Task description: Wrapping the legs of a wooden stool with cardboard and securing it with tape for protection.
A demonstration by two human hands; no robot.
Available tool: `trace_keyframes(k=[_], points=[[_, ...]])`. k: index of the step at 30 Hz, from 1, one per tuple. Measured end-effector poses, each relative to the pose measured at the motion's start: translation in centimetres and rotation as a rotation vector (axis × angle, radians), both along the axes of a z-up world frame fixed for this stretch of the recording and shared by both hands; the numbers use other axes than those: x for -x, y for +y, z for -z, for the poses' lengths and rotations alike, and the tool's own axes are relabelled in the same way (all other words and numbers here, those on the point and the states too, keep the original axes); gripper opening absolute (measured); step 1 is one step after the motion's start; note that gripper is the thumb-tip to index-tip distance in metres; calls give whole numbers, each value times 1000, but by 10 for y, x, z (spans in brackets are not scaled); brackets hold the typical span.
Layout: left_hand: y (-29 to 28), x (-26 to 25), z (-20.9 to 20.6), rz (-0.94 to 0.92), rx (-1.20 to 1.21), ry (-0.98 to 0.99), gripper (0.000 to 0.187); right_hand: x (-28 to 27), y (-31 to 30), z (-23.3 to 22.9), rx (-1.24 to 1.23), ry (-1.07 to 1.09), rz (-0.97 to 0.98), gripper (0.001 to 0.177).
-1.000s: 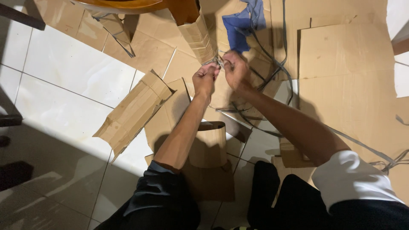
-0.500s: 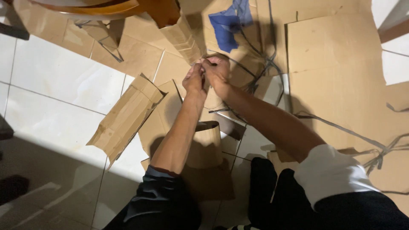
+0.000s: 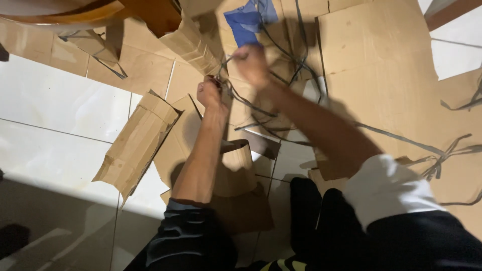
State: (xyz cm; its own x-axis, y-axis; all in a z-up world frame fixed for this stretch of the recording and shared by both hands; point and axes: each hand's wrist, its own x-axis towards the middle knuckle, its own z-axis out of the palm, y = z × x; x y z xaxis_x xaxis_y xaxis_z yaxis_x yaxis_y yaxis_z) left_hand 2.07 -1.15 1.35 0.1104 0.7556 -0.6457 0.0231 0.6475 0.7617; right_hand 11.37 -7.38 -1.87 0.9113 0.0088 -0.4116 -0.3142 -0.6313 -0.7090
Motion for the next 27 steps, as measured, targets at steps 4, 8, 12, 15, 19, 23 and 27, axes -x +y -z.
trace_keyframes(k=[4,8,12,15,19,23,27], points=[[9,26,-13,-5,132,-357,24,-85,-74,-15,-212,-353,-212,11],[18,55,-1,501,-342,-82,19,-94,-123,-42,5,-756,-750,23],[3,69,-4,402,-175,-156,37,-39,-136,-25,25,-585,-914,15],[6,77,9,375,-120,-232,39,-4,-127,-22,22,-865,-898,13],[14,85,6,161,-73,-206,23,-24,-116,39,407,-925,-883,36],[11,96,-35,-40,12,-181,21,-45,-125,-35,161,-101,-789,37],[25,95,17,-55,-24,-396,29,-61,-110,-3,-397,-185,-544,13]])
